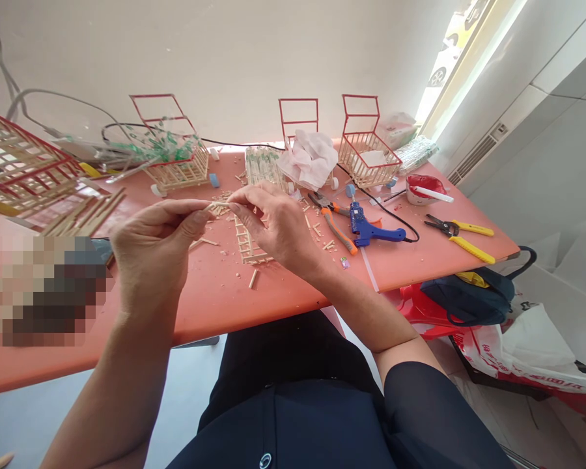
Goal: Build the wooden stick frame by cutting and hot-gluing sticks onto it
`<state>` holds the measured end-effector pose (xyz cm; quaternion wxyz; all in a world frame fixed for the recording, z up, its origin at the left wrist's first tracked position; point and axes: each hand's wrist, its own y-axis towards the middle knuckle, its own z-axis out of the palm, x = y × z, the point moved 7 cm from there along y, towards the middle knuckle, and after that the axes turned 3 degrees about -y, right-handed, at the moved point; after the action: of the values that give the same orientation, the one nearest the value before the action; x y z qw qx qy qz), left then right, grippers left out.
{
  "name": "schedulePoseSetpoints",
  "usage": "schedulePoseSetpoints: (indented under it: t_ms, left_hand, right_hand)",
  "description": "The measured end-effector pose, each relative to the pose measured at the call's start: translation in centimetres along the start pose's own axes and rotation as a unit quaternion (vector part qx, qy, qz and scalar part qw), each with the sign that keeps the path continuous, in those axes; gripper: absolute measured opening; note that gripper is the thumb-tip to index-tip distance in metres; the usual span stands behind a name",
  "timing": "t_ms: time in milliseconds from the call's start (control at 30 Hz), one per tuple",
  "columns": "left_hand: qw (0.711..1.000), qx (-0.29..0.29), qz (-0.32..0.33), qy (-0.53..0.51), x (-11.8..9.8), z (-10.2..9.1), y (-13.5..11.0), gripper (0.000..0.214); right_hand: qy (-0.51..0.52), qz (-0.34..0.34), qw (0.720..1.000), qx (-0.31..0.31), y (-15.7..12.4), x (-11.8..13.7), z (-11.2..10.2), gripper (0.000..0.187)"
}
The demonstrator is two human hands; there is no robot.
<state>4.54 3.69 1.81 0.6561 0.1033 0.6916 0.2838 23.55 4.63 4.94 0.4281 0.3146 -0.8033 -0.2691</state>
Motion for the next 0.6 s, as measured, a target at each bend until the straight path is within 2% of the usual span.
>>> schedulePoseSetpoints:
  t_ms: [600]
  left_hand:
    - [1.0,-0.003,-0.003,0.0,0.12,-0.07,0.0,0.013]
  right_hand:
    - [0.006,0.0,1.0,-0.004,-0.08,-0.14,0.14,0.021]
